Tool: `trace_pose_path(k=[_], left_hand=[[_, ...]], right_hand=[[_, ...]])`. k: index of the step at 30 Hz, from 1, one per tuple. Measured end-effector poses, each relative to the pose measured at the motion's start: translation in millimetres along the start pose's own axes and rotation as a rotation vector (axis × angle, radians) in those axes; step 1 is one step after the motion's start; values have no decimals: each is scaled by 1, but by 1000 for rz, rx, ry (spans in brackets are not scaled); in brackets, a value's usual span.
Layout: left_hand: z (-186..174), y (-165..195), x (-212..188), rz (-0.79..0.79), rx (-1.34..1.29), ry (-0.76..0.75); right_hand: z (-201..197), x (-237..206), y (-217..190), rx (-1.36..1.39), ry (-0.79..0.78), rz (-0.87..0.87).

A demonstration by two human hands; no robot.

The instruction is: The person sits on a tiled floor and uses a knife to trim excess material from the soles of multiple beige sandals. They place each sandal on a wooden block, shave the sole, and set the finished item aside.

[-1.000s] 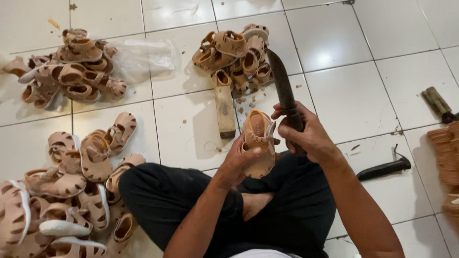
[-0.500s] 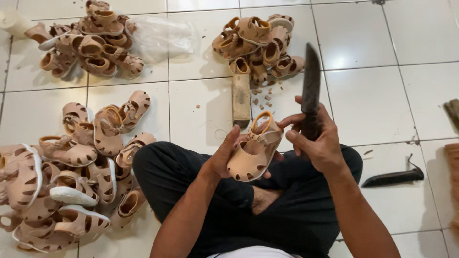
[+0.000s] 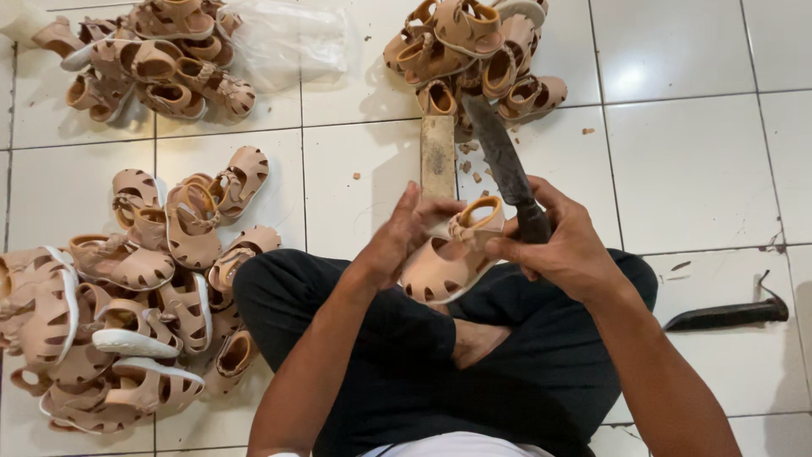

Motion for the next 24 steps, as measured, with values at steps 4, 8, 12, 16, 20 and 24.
trace_pose_path(k=[4,8,12,16,20,24], left_hand=[[11,37,-30,418,723,415],[38,42,-31,418,889,441],[38,40,-19,335,847,472],[36,32,-13,276,840,455],[36,26,-11,241,802,465],[35,22,-8,215,781,476]], right_hand=[[-2,12,8,48,58,-12],[-2,22,19,68,96,-18],[-1,27,26,87,114,-1],[-1,27,28,70,117,-21],[-1,26,31,64,123,-19],[0,26,33,53,136,-9]])
Point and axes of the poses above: each hand's wrist, its own x-axis towards the middle knuckle, its own z-axis out of the palm, y = z × x, the point moved 5 cm from there along x, towards the middle knuckle, and after that the axes turned 8 degrees about x, right-handed, at the moved point
